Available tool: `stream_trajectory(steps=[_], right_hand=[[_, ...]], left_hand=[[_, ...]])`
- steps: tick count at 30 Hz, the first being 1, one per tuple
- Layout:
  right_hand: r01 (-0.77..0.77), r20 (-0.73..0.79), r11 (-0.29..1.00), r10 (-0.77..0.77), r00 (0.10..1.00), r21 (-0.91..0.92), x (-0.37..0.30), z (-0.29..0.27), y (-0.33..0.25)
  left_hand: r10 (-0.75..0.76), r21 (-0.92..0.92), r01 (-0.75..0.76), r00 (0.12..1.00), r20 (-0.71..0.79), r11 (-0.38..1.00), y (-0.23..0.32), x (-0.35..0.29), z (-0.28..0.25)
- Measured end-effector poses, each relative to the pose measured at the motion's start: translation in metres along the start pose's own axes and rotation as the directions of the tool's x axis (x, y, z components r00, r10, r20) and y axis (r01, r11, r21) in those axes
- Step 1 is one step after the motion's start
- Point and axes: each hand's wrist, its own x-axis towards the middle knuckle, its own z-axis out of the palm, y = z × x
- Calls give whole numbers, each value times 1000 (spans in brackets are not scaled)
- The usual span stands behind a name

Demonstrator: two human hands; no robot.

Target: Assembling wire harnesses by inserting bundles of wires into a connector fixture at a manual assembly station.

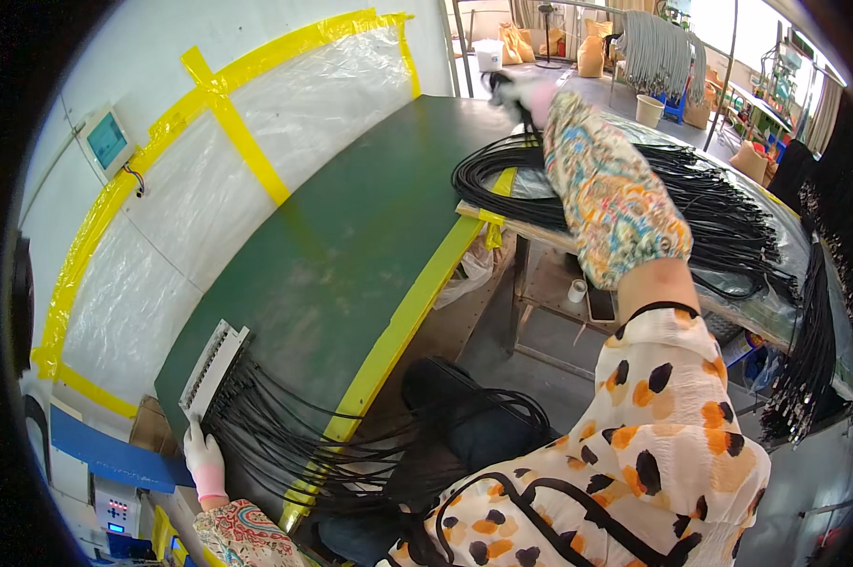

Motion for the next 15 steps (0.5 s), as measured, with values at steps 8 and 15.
stream_trajectory(steps=[8,15], right_hand=[[289,-164,879,-372,914,-379,43,-85,-74],[534,69,711,-570,819,-458,-76,-8,-174]], left_hand=[[-38,-3,38,999,8,999,4,2,0],[59,-192,-158,895,-442,969,39,22,-29]])
